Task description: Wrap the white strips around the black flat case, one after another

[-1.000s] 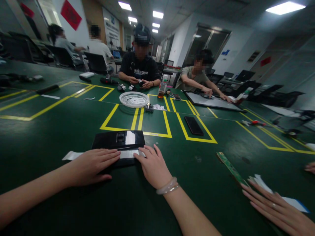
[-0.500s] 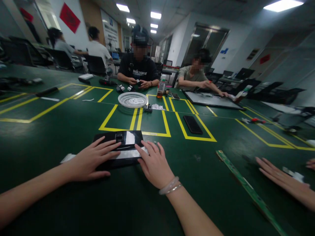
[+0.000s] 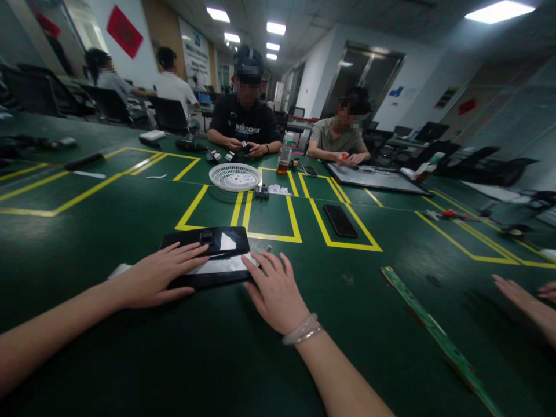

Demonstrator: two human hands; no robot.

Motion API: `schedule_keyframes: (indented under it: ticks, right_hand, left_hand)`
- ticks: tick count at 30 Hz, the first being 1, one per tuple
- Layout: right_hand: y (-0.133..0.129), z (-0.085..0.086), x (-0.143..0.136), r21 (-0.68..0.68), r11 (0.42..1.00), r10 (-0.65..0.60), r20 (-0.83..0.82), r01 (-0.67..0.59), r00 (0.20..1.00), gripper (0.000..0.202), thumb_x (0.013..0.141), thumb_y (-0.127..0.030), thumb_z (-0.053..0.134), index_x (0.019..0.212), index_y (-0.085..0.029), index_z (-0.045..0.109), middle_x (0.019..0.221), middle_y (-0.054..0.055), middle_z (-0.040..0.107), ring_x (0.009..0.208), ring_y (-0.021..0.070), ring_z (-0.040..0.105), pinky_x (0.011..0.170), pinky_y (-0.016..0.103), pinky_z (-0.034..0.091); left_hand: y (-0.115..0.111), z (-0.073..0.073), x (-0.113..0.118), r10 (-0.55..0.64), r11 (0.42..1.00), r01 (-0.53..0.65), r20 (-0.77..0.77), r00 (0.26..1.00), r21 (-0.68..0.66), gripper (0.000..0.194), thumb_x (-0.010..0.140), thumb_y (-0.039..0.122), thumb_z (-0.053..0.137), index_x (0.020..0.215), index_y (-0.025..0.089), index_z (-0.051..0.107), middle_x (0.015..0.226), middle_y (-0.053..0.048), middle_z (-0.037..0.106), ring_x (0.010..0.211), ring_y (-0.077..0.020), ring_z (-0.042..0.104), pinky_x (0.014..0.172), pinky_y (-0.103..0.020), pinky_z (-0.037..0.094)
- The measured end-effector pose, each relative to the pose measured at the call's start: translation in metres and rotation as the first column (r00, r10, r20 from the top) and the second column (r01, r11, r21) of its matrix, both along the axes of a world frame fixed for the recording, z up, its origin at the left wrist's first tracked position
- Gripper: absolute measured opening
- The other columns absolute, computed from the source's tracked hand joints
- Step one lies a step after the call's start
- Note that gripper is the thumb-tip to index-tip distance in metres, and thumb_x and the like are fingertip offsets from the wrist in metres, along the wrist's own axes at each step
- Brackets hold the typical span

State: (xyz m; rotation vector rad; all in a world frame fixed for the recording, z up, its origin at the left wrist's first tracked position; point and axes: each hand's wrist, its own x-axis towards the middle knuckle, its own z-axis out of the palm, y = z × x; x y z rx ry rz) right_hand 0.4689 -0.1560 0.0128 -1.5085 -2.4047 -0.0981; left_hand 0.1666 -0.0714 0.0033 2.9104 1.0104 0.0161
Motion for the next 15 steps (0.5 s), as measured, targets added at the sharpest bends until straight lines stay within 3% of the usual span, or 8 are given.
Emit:
schedule_keyframes:
  ticks: [4, 7, 12, 15]
  right_hand:
    - [0.000, 0.002, 0.000, -0.025, 1.000, 0.003, 0.004, -0.003, 1.000, 0.050, 0.098, -0.030, 0.050, 0.148, -0.028, 0.041, 0.147, 0.006, 0.052, 0.139, 0.0270, 0.040, 0.116, 0.058, 0.025]
    - [-0.001, 0.003, -0.001, -0.051, 0.999, 0.010, 0.006, -0.010, 1.000, 0.050, 0.098, -0.030, 0.051, 0.147, -0.028, 0.042, 0.146, 0.007, 0.052, 0.138, 0.0275, 0.040, 0.116, 0.058, 0.025]
    - [-0.002, 0.004, 0.000, -0.064, 0.998, 0.014, 0.007, -0.014, 1.000, 0.049, 0.098, -0.031, 0.051, 0.146, -0.028, 0.042, 0.145, 0.006, 0.054, 0.138, 0.0275, 0.040, 0.116, 0.059, 0.024]
    - [-0.002, 0.003, 0.000, -0.072, 0.997, 0.019, 0.007, -0.019, 1.000, 0.049, 0.098, -0.031, 0.051, 0.146, -0.028, 0.042, 0.145, 0.006, 0.054, 0.138, 0.0276, 0.041, 0.116, 0.059, 0.024]
  left_hand:
    - [0.021, -0.003, -0.019, 0.149, 0.989, -0.150, -0.021, 0.989, -0.012, 0.072, 0.092, 0.069, 0.034, 0.153, 0.029, 0.034, 0.162, -0.004, 0.020, 0.149, -0.0298, 0.023, 0.120, -0.055, 0.022]
    - [0.044, -0.008, -0.047, 0.302, 0.953, -0.302, -0.051, 0.952, -0.002, 0.075, 0.092, 0.069, 0.033, 0.153, 0.024, 0.035, 0.162, -0.007, 0.019, 0.149, -0.0318, 0.023, 0.119, -0.057, 0.022]
    - [0.081, -0.018, -0.120, 0.593, 0.805, -0.594, -0.044, 0.804, -0.005, 0.073, 0.095, 0.059, 0.036, 0.153, 0.013, 0.034, 0.163, -0.016, 0.017, 0.148, -0.0354, 0.022, 0.116, -0.058, 0.026]
    - [0.091, -0.017, -0.167, 0.707, 0.708, -0.707, -0.015, 0.707, 0.013, 0.079, 0.097, 0.059, 0.026, 0.147, -0.002, 0.037, 0.156, -0.030, 0.022, 0.141, -0.0479, 0.026, 0.101, -0.073, 0.030]
